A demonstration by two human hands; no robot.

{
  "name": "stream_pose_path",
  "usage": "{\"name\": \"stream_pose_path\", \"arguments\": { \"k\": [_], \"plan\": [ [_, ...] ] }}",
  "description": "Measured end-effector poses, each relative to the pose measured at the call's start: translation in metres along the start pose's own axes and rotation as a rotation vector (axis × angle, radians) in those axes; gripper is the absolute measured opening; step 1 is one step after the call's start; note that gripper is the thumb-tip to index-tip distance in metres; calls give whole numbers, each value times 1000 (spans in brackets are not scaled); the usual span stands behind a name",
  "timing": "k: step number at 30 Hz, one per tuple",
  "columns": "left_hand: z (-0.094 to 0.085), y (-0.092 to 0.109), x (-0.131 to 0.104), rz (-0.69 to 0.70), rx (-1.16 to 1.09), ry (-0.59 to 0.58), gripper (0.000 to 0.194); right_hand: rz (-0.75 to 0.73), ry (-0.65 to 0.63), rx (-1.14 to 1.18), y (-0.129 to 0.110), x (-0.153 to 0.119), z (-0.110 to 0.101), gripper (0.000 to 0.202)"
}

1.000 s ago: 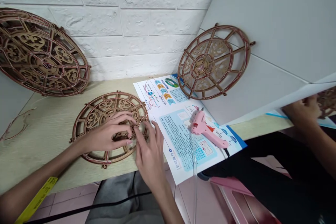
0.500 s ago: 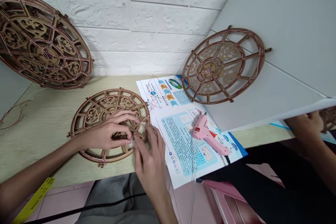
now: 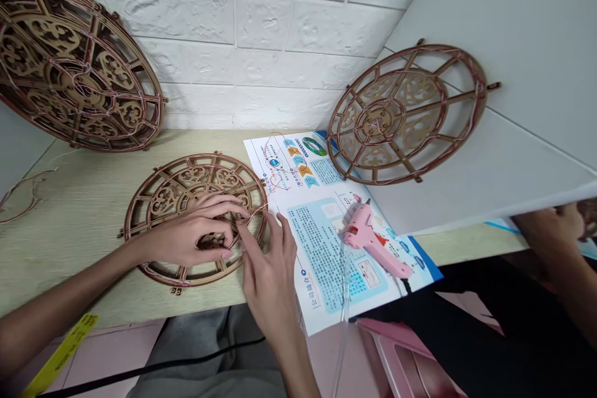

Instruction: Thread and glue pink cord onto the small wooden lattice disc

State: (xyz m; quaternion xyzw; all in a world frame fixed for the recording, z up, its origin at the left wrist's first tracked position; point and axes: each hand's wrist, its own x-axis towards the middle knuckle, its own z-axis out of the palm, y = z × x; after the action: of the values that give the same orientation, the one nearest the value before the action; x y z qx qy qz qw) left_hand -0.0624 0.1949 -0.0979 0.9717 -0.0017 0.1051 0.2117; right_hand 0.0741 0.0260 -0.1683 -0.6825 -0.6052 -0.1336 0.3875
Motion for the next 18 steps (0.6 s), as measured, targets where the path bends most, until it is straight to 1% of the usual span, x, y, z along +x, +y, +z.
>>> {"name": "stream_pose_path", "arguments": {
  "k": [2,7,15,18],
  "plan": [
    [0,0,0,-7,-9,-2,19,-7,-4,-7,0,0,1,42],
    [0,0,0,-10,-10,-1,26,-4,45,18,0,-1,2,38],
    [3,-3,0,-34,-3,-15,19,-4,55,38,-1,-2,1,28],
    [4,-3,0,-32,3,-11,18,-15,58,38,-1,-3,0,31]
  ]
}}
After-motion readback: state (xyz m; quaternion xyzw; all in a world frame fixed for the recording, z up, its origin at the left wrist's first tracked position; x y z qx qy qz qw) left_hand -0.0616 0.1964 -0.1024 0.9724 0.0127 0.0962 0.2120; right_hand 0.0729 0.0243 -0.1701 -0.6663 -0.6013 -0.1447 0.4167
